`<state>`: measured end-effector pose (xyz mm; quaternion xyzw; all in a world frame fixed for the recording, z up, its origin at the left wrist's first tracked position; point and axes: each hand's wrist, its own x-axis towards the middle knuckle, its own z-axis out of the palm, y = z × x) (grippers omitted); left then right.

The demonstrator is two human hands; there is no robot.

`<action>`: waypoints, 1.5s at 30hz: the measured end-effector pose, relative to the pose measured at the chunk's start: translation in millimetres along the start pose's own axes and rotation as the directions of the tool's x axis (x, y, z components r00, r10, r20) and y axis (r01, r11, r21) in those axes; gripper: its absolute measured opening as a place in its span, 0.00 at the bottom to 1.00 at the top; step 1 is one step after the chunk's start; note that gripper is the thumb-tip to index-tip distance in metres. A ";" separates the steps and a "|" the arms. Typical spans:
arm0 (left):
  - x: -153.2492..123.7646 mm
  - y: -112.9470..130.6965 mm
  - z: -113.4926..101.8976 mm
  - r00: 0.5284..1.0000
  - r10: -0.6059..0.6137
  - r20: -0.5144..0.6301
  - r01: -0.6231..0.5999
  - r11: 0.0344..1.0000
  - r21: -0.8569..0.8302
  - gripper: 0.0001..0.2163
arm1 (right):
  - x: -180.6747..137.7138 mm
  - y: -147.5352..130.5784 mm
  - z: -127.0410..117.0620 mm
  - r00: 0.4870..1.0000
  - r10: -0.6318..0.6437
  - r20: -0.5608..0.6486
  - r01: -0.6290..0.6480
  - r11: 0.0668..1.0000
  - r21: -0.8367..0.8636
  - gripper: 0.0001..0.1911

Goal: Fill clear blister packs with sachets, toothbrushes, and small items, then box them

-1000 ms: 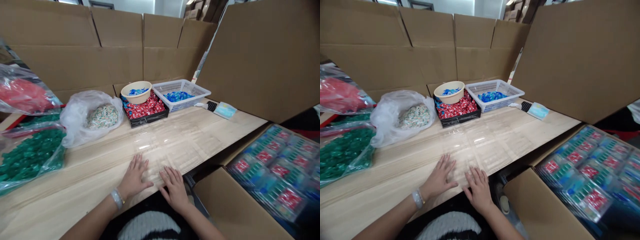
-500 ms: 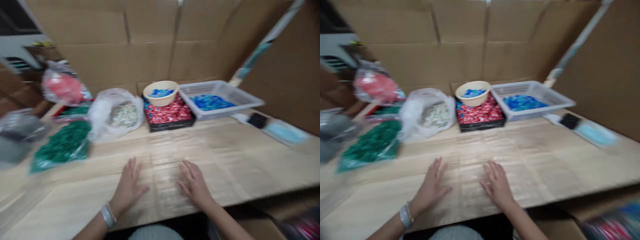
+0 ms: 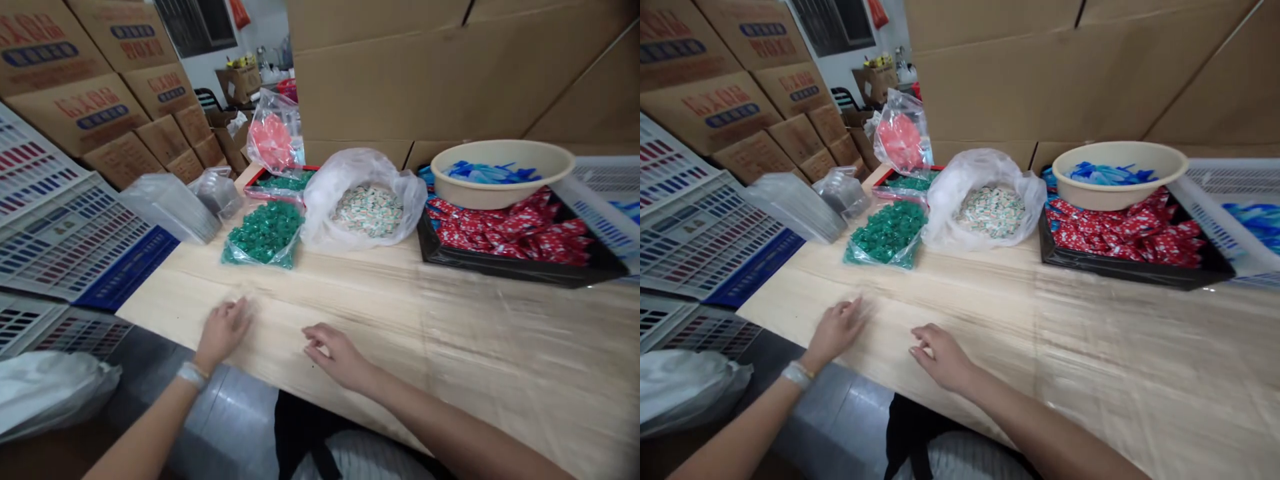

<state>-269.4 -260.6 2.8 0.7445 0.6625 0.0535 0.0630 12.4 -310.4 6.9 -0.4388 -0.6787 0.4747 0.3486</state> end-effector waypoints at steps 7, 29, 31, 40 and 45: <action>-30.4 110.6 -19.0 0.982 0.082 0.170 0.077 0.646 -0.759 0.25 | 29.0 -11.3 26.4 0.972 0.233 0.037 -0.184 0.651 0.737 0.15; -37.4 162.8 -16.8 0.970 0.146 0.196 0.103 0.483 -0.869 0.28 | -35.9 -40.3 -29.4 0.893 0.426 -0.144 -0.195 0.656 0.729 0.14; -36.7 167.7 -19.0 0.946 0.233 0.226 0.108 0.431 -0.896 0.30 | -34.3 -41.5 -26.5 0.914 0.378 -0.148 -0.162 0.674 0.721 0.13; -31.5 186.0 -11.5 0.974 0.098 0.203 0.172 0.263 -0.949 0.29 | -31.2 -47.1 -27.8 0.885 0.356 -0.301 -0.077 0.748 0.660 0.11; -4.3 111.5 -37.3 0.982 -0.187 -0.013 0.108 0.621 -0.776 0.29 | -42.8 -38.8 -43.8 0.800 0.433 -0.414 -0.004 0.695 0.719 0.13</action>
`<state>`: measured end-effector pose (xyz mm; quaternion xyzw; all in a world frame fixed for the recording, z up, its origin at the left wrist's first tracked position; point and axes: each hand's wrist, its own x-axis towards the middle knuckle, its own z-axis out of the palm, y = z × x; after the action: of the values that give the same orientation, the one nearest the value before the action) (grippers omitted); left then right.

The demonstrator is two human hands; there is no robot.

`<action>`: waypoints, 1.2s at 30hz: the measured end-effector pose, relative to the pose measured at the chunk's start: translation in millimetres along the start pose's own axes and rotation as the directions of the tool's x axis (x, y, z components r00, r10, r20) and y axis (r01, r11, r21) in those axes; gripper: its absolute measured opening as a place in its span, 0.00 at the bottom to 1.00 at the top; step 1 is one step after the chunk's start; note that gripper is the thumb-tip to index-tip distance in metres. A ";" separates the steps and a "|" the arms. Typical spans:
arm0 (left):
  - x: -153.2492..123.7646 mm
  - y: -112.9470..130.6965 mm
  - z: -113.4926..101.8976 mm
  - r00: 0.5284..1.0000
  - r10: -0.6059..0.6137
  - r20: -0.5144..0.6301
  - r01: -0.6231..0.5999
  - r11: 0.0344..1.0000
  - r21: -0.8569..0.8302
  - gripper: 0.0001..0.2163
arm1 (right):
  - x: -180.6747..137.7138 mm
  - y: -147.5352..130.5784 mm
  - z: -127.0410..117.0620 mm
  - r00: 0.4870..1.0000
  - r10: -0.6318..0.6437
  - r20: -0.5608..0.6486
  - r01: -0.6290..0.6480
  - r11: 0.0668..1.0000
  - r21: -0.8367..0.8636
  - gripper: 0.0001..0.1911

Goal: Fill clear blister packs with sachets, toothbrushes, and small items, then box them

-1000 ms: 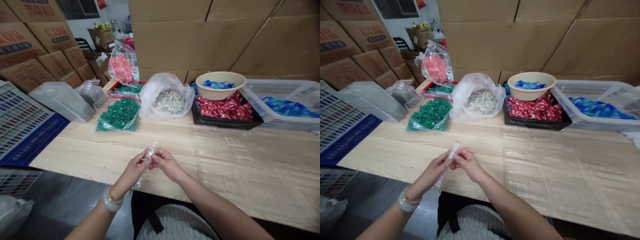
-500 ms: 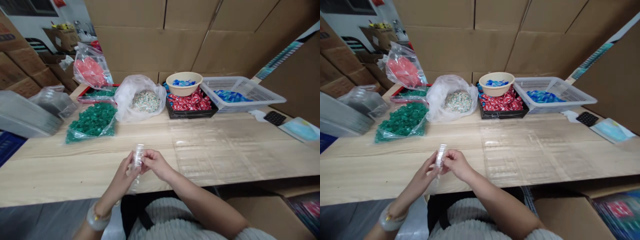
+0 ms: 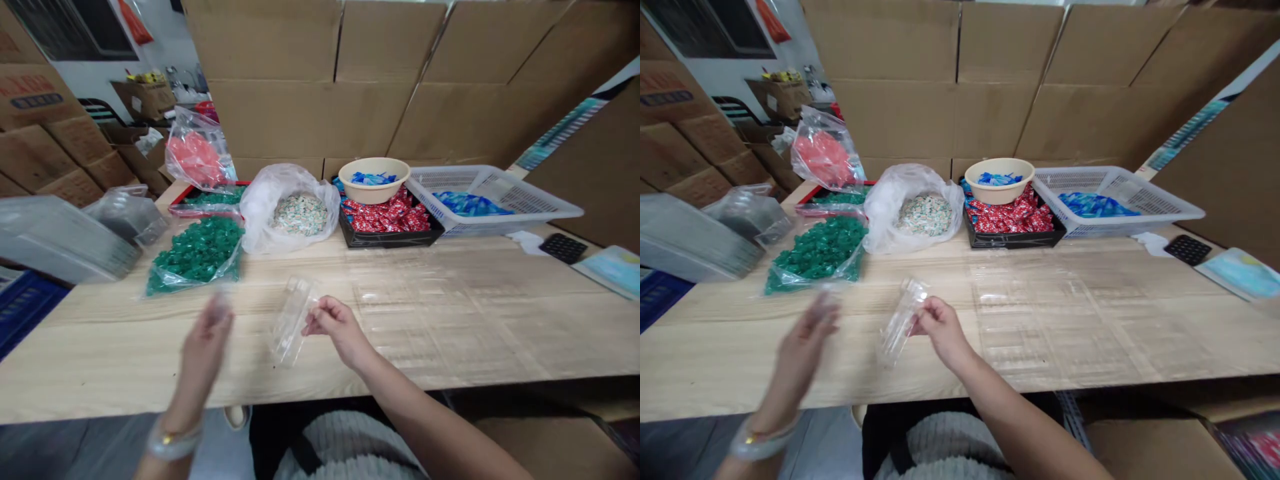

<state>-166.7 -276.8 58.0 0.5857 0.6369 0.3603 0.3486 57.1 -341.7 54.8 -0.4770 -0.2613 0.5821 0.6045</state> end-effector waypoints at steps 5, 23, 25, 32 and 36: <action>62.4 -53.2 -93.1 0.908 0.347 -0.235 -0.117 0.749 0.652 0.29 | 20.3 14.2 -43.1 0.946 0.065 -0.319 0.026 0.962 0.272 0.14; 61.4 18.6 218.4 0.280 0.629 0.726 -0.958 0.227 0.173 0.19 | -57.5 -16.4 -175.4 0.931 -0.338 0.137 0.207 0.179 -0.962 0.27; 67.1 16.3 223.1 0.251 0.638 0.728 -0.968 0.182 0.174 0.20 | -60.8 -12.0 -188.6 0.940 -0.280 0.197 0.216 0.036 -0.976 0.35; 60.4 34.9 228.4 0.231 0.654 0.720 -0.973 0.142 0.183 0.23 | -13.5 -55.7 -298.1 0.808 -0.587 -0.048 -0.118 -0.081 -0.990 0.25; 59.4 62.2 242.5 0.248 0.647 0.721 -0.967 0.205 0.149 0.24 | 26.2 -111.9 -407.0 0.541 -0.714 -0.443 -0.548 0.100 -0.830 0.29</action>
<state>69.9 -202.0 -9.9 0.9805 0.1577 0.1080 0.0465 467.4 -412.7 -19.2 -0.9319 -0.2860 -0.1116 0.1932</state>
